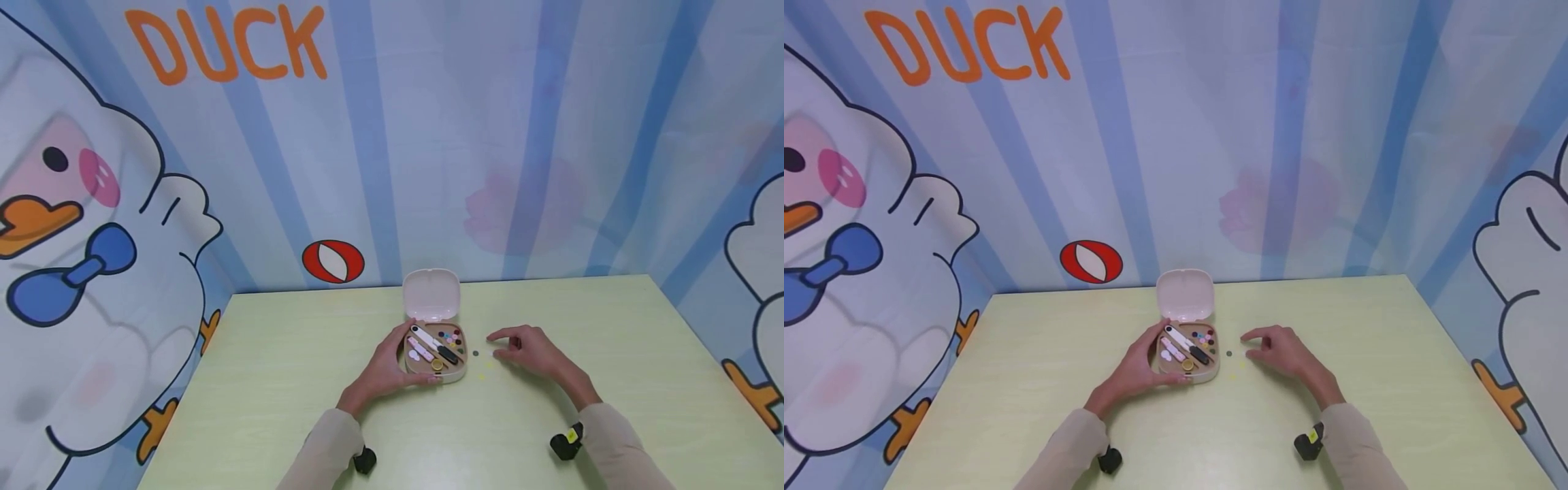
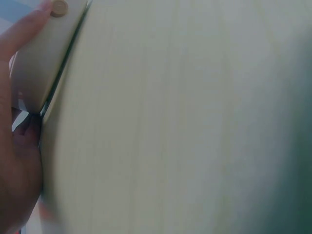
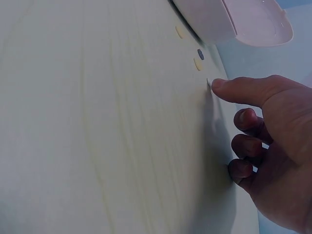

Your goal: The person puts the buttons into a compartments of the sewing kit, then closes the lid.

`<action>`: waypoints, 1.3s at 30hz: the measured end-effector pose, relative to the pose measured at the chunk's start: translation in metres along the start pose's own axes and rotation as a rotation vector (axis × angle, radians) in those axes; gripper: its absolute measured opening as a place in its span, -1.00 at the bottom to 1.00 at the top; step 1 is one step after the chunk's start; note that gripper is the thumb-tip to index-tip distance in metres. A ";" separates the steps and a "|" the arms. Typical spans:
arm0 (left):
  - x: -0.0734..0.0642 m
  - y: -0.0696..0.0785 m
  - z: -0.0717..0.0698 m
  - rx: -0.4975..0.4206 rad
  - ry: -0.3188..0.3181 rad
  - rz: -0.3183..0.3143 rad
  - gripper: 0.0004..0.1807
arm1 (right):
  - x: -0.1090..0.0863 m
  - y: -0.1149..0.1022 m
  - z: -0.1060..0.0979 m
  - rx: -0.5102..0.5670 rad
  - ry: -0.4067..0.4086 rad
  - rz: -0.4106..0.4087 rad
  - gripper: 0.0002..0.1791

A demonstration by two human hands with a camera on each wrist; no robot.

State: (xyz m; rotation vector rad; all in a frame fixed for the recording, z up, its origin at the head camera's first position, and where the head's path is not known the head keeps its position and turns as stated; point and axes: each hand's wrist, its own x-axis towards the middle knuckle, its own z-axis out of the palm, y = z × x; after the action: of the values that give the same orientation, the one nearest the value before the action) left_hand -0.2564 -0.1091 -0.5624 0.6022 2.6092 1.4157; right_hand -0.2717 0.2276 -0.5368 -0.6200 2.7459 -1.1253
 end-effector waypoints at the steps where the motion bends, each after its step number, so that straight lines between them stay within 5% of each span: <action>1: 0.000 0.000 0.000 0.000 0.001 -0.001 0.29 | -0.001 0.000 0.000 0.000 -0.004 -0.006 -0.68; 15: 0.000 0.000 0.000 0.008 0.004 -0.008 0.30 | -0.003 0.000 0.002 -0.006 -0.015 -0.036 -0.90; 39: 0.002 -0.003 0.000 0.014 0.002 0.004 0.31 | 0.007 -0.003 0.001 -0.019 0.016 -0.048 -0.97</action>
State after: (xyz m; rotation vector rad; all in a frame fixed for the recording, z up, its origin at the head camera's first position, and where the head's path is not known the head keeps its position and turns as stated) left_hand -0.2588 -0.1096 -0.5648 0.6080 2.6227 1.4009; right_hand -0.2770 0.2221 -0.5349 -0.6859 2.7719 -1.1204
